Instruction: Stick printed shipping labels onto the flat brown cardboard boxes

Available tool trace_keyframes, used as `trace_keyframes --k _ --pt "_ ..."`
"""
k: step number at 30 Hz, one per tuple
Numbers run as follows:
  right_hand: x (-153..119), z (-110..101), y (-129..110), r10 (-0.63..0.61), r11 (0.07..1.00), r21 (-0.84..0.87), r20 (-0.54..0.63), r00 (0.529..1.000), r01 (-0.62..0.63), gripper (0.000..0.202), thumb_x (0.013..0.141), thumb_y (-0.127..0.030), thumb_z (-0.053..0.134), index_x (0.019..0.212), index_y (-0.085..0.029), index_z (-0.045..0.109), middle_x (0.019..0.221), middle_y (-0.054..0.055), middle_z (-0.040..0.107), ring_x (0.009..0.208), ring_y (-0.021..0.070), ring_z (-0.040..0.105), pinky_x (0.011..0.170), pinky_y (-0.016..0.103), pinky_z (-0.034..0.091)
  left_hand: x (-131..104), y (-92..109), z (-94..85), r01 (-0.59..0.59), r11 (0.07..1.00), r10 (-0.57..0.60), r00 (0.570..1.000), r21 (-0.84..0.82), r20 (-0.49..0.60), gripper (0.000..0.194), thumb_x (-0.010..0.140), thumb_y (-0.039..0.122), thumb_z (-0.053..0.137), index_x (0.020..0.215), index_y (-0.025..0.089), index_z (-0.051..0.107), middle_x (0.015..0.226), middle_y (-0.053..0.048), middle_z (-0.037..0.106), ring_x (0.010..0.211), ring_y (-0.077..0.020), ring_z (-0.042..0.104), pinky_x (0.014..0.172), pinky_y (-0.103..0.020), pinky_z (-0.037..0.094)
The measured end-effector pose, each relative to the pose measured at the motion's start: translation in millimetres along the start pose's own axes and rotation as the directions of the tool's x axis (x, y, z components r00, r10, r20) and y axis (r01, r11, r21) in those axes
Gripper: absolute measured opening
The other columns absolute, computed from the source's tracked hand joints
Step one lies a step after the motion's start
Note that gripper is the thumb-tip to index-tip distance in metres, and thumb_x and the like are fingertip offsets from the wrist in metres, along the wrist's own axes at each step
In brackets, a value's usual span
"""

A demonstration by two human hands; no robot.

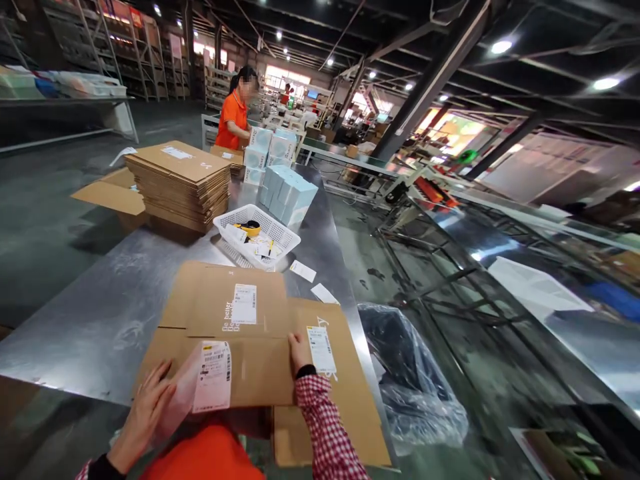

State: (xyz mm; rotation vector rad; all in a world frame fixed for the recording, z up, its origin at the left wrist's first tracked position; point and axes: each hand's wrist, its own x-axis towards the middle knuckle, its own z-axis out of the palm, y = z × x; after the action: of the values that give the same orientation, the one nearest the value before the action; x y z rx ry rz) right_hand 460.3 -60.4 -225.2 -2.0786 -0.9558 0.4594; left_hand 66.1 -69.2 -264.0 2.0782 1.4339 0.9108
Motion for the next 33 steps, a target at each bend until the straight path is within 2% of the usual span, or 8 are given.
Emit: trace_keyframes --k 6,9,13,14,17,20,28,33 --pt "3 -164 106 0.208 0.975 -0.040 -0.193 0.959 -0.219 0.037 0.057 -0.054 0.043 0.066 -0.022 0.059 0.079 0.013 0.068 0.088 0.0334 0.063 0.082 0.047 0.049 -5 -1 -1.4 0.068 0.979 -0.076 0.997 -0.192 -0.031 0.045 0.090 0.048 0.036 0.100 0.019 0.069 0.129 -0.012 0.060 0.122 -0.0271 0.054 0.103 -0.048 0.044" --pt "12 -190 126 0.270 0.952 -0.088 -0.219 0.938 -0.295 0.039 0.052 -0.054 0.051 0.071 -0.021 0.060 0.095 0.018 0.067 0.105 0.0410 0.058 0.095 0.055 0.041 -3 4 -3.7 0.060 0.978 -0.067 0.997 -0.198 -0.028 0.043 0.089 0.047 0.038 0.106 0.019 0.067 0.124 -0.011 0.064 0.122 -0.0259 0.054 0.104 -0.049 0.042" --pt "-10 -114 49 -0.050 0.996 0.079 0.088 0.995 0.043 0.076 0.058 -0.060 0.062 0.121 -0.019 0.053 0.139 0.018 0.045 0.132 0.0335 0.037 0.109 0.052 0.027 2 9 -5.2 0.054 0.979 -0.056 0.998 -0.196 -0.006 0.044 0.087 0.052 0.041 0.094 0.021 0.071 0.121 -0.011 0.066 0.121 -0.0273 0.054 0.106 -0.052 0.038" --pt "-21 -83 17 -0.211 0.964 0.223 0.306 0.928 0.145 0.083 0.064 -0.060 0.062 0.134 -0.022 0.042 0.146 0.015 0.036 0.135 0.0284 0.034 0.109 0.048 0.029 3 10 -5.5 0.052 0.980 -0.053 0.999 -0.192 0.001 0.045 0.086 0.054 0.041 0.091 0.021 0.071 0.120 -0.011 0.066 0.120 -0.0278 0.055 0.107 -0.053 0.038" --pt "-46 1 -75 -0.574 0.814 0.507 0.629 0.524 0.283 0.095 0.058 -0.053 0.077 0.139 -0.026 0.036 0.146 0.011 0.036 0.135 0.0246 0.033 0.109 0.041 0.030 5 12 -8.6 0.054 0.983 -0.052 0.999 -0.176 0.014 0.048 0.085 0.055 0.039 0.089 0.020 0.071 0.119 -0.013 0.067 0.118 -0.0281 0.057 0.105 -0.052 0.040" --pt "-60 50 -127 -0.580 0.805 0.495 0.772 0.259 0.326 0.065 0.061 -0.056 0.074 0.113 -0.019 0.062 0.104 0.007 0.065 0.101 0.0231 0.057 0.093 0.040 0.043 3 15 -17.4 0.070 0.985 -0.068 0.998 -0.159 0.016 0.046 0.087 0.050 0.038 0.094 0.019 0.071 0.120 -0.012 0.066 0.117 -0.0270 0.058 0.102 -0.050 0.043" --pt "-106 66 -150 -0.669 0.710 0.514 0.706 0.233 0.481 0.038 0.072 -0.056 0.065 0.079 -0.018 0.068 0.071 0.001 0.058 0.067 0.0134 0.050 0.061 0.025 0.039 -11 61 -54.3 0.197 0.927 -0.190 0.980 -0.319 0.052 0.059 0.078 0.046 0.060 0.131 0.022 0.049 0.130 -0.009 0.060 0.116 -0.0242 0.059 0.095 -0.037 0.050" --pt "-123 78 -166 -0.575 0.818 0.470 0.689 0.440 0.333 0.036 0.069 -0.053 0.070 0.073 -0.018 0.065 0.062 -0.002 0.054 0.059 0.0111 0.045 0.055 0.024 0.033 7 80 -61.3 0.281 0.886 -0.306 0.952 -0.369 -0.010 0.029 0.082 0.048 0.054 0.090 0.022 0.064 0.082 0.000 0.072 0.077 -0.0178 0.067 0.069 -0.025 0.052"
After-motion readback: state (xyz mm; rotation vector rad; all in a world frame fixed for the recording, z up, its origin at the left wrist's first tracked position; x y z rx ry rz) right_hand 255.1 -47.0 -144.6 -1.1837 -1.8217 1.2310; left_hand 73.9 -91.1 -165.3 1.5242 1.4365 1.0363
